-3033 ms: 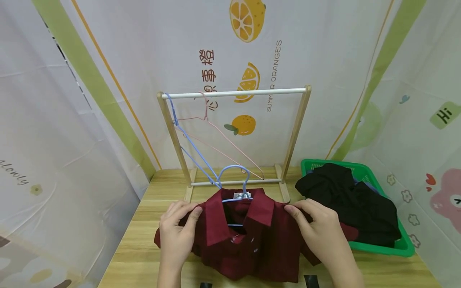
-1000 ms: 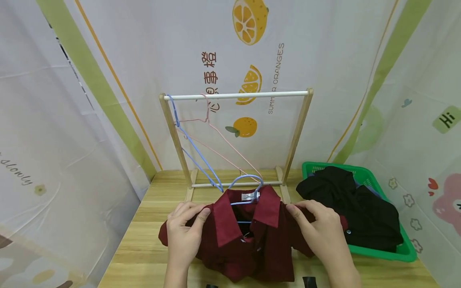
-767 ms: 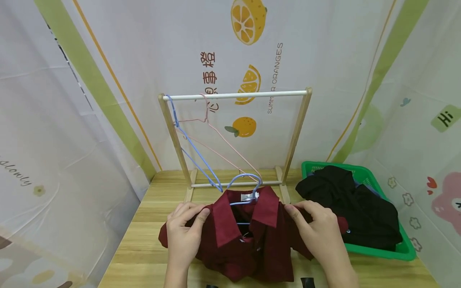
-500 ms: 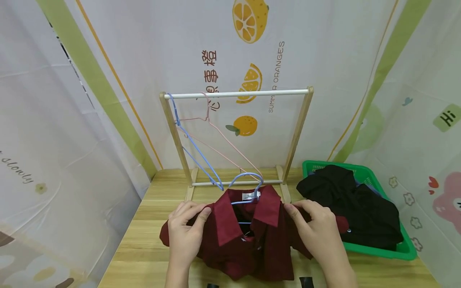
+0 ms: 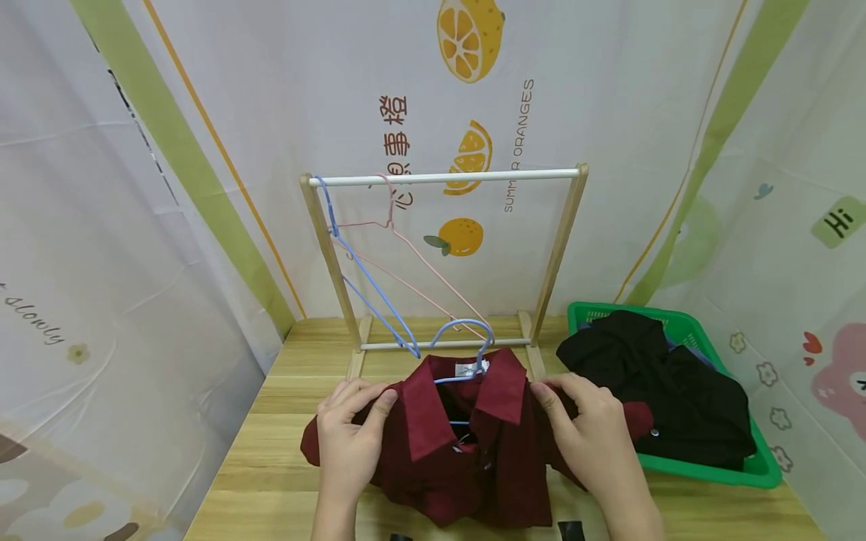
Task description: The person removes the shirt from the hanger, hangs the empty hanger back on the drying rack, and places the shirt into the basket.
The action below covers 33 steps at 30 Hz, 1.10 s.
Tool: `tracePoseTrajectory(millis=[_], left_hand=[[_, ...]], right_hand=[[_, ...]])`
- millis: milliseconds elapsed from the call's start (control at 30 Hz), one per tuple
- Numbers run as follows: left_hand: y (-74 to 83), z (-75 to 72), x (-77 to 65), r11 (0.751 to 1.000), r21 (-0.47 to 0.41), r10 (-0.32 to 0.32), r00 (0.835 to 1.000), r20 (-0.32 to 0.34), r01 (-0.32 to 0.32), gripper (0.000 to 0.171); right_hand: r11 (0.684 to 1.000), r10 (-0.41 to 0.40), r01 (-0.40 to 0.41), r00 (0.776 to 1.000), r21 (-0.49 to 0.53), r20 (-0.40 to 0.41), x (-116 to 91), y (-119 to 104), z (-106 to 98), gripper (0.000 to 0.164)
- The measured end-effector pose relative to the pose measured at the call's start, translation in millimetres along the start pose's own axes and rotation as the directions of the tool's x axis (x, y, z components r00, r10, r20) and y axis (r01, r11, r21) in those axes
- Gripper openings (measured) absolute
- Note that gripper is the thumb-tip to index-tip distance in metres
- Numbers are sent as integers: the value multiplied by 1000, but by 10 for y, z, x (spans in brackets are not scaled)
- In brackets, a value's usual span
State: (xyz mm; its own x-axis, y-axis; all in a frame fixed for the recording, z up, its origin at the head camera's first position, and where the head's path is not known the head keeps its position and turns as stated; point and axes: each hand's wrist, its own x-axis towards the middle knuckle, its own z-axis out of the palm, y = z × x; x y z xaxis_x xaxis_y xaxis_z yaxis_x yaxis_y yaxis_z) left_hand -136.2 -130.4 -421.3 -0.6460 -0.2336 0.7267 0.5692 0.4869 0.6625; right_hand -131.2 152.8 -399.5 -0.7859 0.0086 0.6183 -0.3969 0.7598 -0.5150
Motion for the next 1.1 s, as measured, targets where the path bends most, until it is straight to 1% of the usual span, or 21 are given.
tracePoseTrajectory(millis=[100, 200, 333, 467, 633, 733, 867, 933, 1000, 1033, 1100], left_hand=[[3, 0, 1, 1000, 4, -4, 1000, 1, 4, 13], [3, 10, -1, 1000, 9, -7, 1000, 4, 7, 14], [3, 27, -2, 1000, 14, -8, 1000, 8, 8, 13], [7, 43, -3, 1000, 16, -9, 1000, 8, 9, 11], [6, 66, -10, 1000, 16, -8, 1000, 15, 7, 13], [-3, 76, -16, 1000, 15, -6, 1000, 20, 5, 13], [-12, 68, -12, 1000, 6, 11, 1000, 22, -11, 15], [-14, 52, 1, 1000, -12, 22, 999, 32, -22, 16], [-22, 29, 14, 999, -51, 12, 999, 46, -10, 16], [-28, 15, 19, 998, -70, 2, 999, 52, 2, 16], [-44, -15, 28, 993, -110, -41, 997, 60, 48, 15]], right_hand=[[998, -56, 56, 998, -2, -21, 1, -14, 4, 6], [995, -96, 96, 995, 10, -27, 1, -23, 10, 9], [992, -118, 119, 993, 30, -30, -1, -34, 24, 15], [989, -135, 137, 990, 55, -39, -1, -55, 36, 16], [982, -144, 149, 988, 116, -57, -2, -83, 54, 19], [970, -178, 186, 982, 155, -63, 3, -89, 67, 24], [943, -251, 265, 963, 200, -92, 24, -79, 68, 29], [933, -270, 292, 955, 211, -124, 36, -68, 59, 31], [933, -262, 290, 953, 212, -148, 45, -57, 42, 33], [935, -254, 283, 955, 212, -156, 49, -52, 31, 33], [939, -241, 274, 955, 207, -172, 58, -39, 9, 32]])
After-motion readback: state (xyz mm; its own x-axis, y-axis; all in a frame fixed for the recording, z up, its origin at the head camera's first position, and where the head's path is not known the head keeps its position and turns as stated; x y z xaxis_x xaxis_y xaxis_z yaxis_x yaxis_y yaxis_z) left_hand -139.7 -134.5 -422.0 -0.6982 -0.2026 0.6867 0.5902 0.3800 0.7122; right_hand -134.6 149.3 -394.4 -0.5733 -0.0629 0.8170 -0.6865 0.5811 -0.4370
